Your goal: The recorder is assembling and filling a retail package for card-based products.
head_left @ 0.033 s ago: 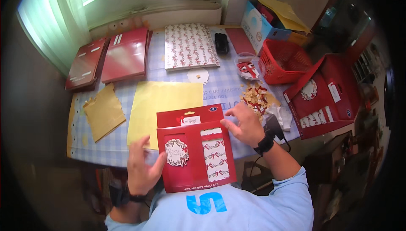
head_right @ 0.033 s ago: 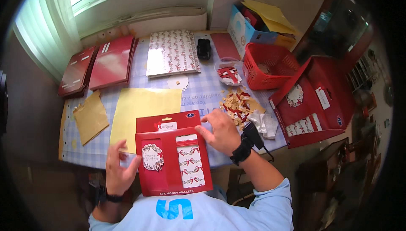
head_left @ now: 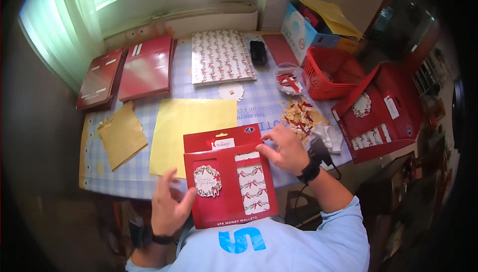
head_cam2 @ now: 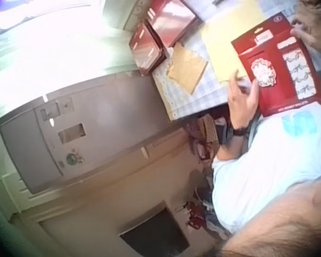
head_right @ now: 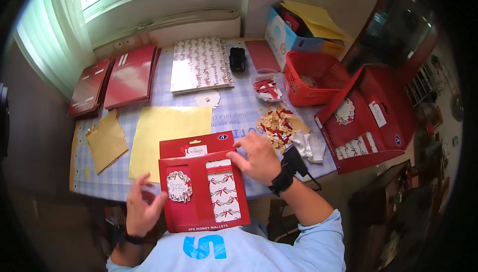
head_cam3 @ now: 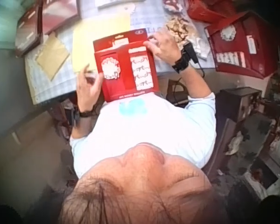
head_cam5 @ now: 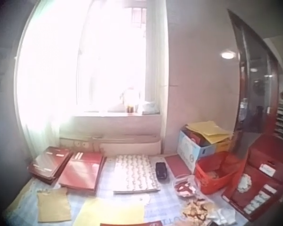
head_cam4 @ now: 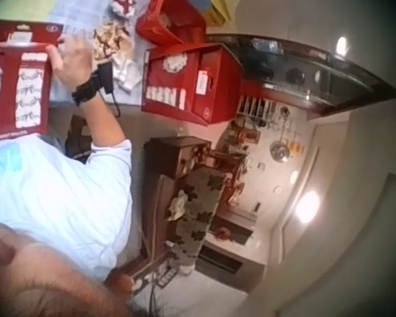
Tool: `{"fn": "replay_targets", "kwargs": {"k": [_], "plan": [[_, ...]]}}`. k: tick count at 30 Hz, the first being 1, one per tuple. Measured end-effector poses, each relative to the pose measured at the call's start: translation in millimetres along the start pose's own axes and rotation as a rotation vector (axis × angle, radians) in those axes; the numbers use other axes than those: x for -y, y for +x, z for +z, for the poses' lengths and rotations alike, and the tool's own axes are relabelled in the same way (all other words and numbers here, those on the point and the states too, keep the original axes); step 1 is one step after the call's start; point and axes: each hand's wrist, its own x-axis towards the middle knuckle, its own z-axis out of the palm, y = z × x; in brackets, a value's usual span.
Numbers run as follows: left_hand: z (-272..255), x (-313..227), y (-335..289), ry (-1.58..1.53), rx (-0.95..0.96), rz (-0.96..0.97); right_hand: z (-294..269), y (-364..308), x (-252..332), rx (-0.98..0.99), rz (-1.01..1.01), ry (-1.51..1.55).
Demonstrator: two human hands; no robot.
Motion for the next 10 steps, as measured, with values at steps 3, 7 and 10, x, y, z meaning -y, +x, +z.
{"fn": "replay_targets", "kwargs": {"k": [3,7,10], "plan": [[13,1,-25,-0.216,0.033,-0.011,16,-14,-3,-0.069,-0.01,-0.039],[25,39,-34,-0.62,-0.073,-0.116,28,-9,4,-0.145,-0.044,0.024],[31,81,-19,-0.754,0.099,-0.085,21,-24,11,-0.151,-0.048,0.067]]}}
